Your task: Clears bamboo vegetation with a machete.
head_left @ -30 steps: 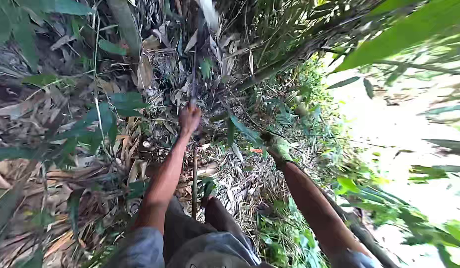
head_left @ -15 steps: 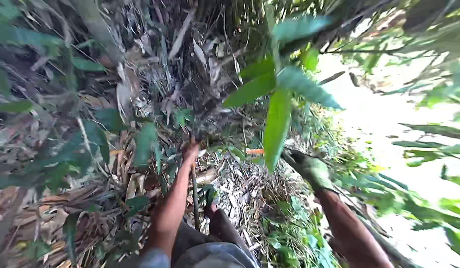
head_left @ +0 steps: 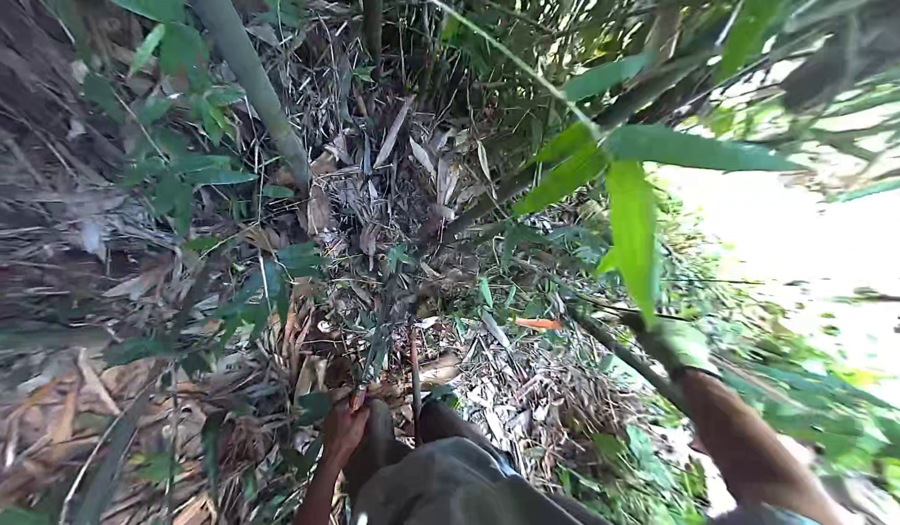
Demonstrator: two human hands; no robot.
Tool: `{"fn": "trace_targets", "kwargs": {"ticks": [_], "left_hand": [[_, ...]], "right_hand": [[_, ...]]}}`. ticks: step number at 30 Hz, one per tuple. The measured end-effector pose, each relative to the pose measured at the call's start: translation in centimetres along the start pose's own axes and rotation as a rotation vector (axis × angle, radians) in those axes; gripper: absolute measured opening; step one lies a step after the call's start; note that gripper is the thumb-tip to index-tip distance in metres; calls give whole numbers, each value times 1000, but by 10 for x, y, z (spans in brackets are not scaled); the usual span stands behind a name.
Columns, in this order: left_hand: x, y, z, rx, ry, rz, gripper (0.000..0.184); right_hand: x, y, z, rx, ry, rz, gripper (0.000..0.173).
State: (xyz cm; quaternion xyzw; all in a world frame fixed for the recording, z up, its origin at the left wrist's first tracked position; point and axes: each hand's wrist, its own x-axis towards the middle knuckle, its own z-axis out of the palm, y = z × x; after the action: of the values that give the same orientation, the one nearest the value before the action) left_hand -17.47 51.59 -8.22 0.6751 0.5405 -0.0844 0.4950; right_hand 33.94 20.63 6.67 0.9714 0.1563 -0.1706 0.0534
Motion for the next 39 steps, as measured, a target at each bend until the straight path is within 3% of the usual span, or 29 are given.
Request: {"fn": "trace_targets", "kwargs": {"ticks": [4,7,13,17,19,20,22,23,24,25,26,30,32,34,39], "left_hand": [[8,56,-14,-122,148,93,38],[40,115,-8,-273,309,277,38],[118,235,9,-566,641,602,35],[180,315,-8,-790,957,862,29],[225,339,1,-753,1085,825,39],[256,336,25,-657,1067,762,43],[284,306,99,-541,820,600,45],[266,289,115,-516,578,461,38],[242,283,111,-494,234,282,34],[233,286,117,-537,19,176,36],[229,289,130,-567,-68,116,40],[153,266,140,-485,125,100,41],[120,262,113,-498,209,161,39],[109,256,88,-494,312,246,39],[82,237,52,-477,574,399,38]], "right_hand": [[42,-44,55,24,86,-152,44],[40,-54,26,-1,58,-175,43],[75,13,6,-97,109,-189,41],[51,31,-13,-108,96,-177,41],[54,43,-8,-126,174,-224,39],[54,48,-8,-126,191,-225,38],[46,54,-10,-116,146,-190,37],[41,53,-7,-89,122,-186,37],[42,56,-2,-86,118,-186,39],[45,64,-4,-85,139,-191,40],[47,69,-3,-90,146,-193,41],[27,38,-29,-159,-15,-167,44],[40,35,-21,-144,-13,-193,44],[58,46,2,-103,40,-227,40],[37,34,15,3,63,-241,46]]}}
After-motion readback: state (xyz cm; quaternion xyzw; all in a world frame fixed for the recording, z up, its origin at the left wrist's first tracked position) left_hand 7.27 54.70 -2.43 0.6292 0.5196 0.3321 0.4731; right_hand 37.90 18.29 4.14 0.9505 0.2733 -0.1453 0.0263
